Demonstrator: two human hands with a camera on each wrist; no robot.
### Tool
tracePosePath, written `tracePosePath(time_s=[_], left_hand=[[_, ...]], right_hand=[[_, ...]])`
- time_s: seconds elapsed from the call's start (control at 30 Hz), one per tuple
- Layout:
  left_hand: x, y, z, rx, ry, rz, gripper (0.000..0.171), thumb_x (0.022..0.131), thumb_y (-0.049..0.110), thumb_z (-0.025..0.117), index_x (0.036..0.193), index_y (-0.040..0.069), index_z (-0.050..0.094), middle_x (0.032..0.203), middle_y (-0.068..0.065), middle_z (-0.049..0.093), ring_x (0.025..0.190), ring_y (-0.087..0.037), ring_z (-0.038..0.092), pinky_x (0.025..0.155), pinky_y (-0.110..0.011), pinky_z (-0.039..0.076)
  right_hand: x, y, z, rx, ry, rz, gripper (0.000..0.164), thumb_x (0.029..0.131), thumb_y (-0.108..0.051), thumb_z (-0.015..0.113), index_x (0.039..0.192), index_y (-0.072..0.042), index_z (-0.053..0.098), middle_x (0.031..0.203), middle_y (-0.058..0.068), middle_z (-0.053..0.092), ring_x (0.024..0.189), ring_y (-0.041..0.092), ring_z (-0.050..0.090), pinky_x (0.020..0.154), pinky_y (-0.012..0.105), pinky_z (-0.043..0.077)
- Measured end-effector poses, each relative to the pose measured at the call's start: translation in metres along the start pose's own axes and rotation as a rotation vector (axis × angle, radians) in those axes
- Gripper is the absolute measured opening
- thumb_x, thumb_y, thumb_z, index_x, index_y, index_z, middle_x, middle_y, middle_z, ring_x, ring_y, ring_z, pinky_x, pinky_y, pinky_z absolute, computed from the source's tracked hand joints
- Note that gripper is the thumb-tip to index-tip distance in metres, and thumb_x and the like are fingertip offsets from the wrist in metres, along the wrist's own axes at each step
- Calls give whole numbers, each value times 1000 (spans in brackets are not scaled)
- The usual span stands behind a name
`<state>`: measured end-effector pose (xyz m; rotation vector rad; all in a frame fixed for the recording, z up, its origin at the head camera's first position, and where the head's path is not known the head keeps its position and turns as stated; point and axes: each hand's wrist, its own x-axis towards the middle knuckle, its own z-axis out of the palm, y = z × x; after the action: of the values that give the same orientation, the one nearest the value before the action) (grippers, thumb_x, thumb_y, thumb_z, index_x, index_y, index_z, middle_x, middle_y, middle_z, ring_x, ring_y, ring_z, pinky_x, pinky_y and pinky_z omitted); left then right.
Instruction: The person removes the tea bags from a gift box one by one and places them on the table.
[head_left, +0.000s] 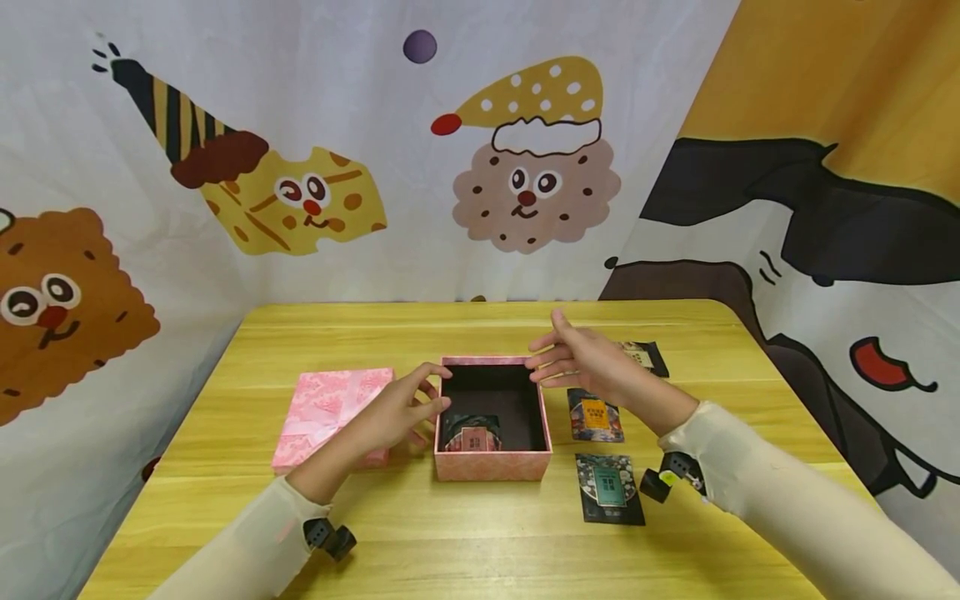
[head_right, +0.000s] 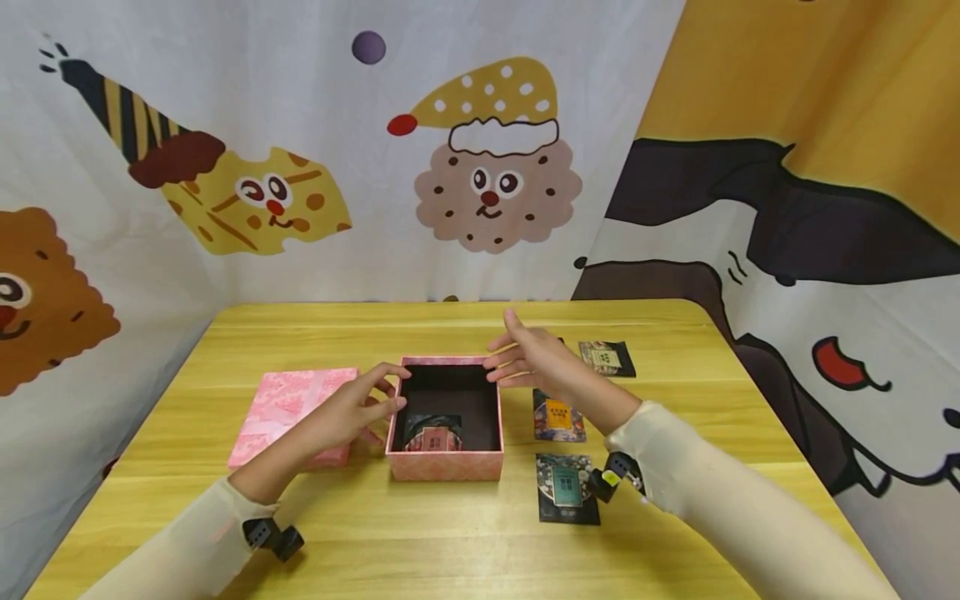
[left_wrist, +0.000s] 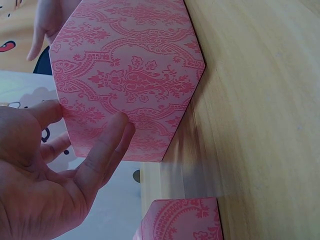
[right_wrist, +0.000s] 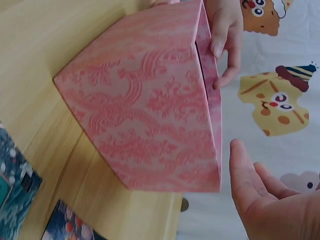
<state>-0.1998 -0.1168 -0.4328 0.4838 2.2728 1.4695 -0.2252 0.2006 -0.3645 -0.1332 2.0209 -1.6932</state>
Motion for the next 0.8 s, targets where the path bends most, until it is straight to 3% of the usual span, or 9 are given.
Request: tracePosePath(time_s=[0.27, 0.53, 0.8], left_hand=[[0, 0, 0, -1, 3, -4, 43, 105, 17, 62, 145, 16, 47, 116, -19, 55, 86, -42, 69, 59, -52, 63], [1, 1, 1, -8, 4, -20, 41, 105, 18, 62, 144, 18, 48, 116, -19, 55, 86, -39, 70, 60, -51, 64], [2, 1, -2, -1, 1, -17, 45, 106, 20, 62, 146, 10, 46, 116, -20, 56, 84, -31, 71, 59, -48, 64]], right_hand=[[6, -2, 22, 33, -51, 43, 84, 105, -67, 32, 141, 7, 51, 126, 22, 69, 108, 36, 72, 93, 44, 61], [13, 0, 40, 15, -95, 79, 78, 107, -64, 30, 138, 4, 54, 128, 24, 67, 109, 38, 71, 94, 47, 60], [23, 4, 60, -34, -120, 97, 76, 107, -65, 30, 136, -1, 58, 129, 23, 67, 110, 34, 71, 101, 58, 54]])
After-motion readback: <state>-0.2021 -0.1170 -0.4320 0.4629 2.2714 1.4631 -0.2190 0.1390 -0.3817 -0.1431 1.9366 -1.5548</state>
